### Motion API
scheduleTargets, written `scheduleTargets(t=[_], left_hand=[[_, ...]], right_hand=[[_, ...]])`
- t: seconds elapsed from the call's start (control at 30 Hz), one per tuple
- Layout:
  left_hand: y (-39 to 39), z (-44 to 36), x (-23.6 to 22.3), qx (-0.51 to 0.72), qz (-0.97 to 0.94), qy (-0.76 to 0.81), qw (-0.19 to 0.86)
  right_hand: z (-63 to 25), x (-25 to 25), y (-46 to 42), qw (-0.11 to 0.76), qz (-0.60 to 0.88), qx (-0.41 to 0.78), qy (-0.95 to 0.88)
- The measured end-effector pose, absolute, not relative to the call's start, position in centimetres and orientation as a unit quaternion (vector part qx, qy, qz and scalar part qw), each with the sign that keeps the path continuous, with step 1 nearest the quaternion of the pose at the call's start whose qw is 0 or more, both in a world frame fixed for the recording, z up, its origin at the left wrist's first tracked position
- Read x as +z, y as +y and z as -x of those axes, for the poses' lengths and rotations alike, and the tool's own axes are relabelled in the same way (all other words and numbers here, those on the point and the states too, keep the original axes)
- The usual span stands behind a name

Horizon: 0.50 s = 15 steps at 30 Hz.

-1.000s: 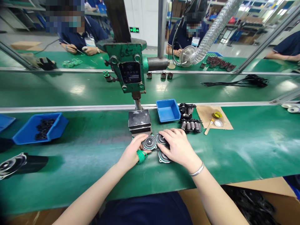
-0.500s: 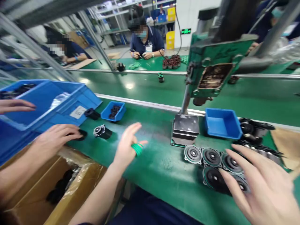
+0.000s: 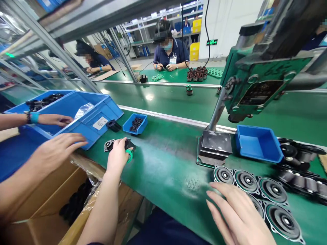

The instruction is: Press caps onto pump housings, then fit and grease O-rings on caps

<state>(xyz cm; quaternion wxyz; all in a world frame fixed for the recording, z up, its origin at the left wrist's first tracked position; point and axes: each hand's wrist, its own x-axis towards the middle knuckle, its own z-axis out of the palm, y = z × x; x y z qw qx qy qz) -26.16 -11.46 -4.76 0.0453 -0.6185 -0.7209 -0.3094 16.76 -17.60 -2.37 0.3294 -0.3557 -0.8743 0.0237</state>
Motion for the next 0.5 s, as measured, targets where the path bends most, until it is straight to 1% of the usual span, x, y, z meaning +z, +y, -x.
scheduleTargets(t=[0.1, 0.2, 0.27, 0.37, 0.43, 0.5], left_hand=[[-12.6, 24.0, -4.6, -0.27, 0.646, -0.714, 0.009], [-14.4, 20.0, -4.9, -0.27, 0.702, -0.654, -0.077], [-15.7, 17.0, -5.0, -0.302, 0.712, -0.616, -0.148], [-17.5, 13.4, -4.8, -0.37, 0.689, -0.575, -0.241], [-18.3, 12.0, -4.6, -0.404, 0.677, -0.548, -0.28], [-18.9, 11.3, -4.5, -0.416, 0.682, -0.521, -0.3]], right_hand=[[-15.0, -2.2, -17.4, 0.331, 0.341, 0.034, -0.879], [-12.7, -2.5, -17.1, 0.331, 0.36, 0.09, -0.867], [-11.1, -2.8, -16.9, 0.327, 0.377, 0.157, -0.852], [-9.1, -3.3, -16.7, 0.31, 0.379, 0.32, -0.811], [-8.1, -3.5, -16.9, 0.307, 0.36, 0.414, -0.778], [-7.6, -3.6, -17.1, 0.32, 0.348, 0.457, -0.753]])
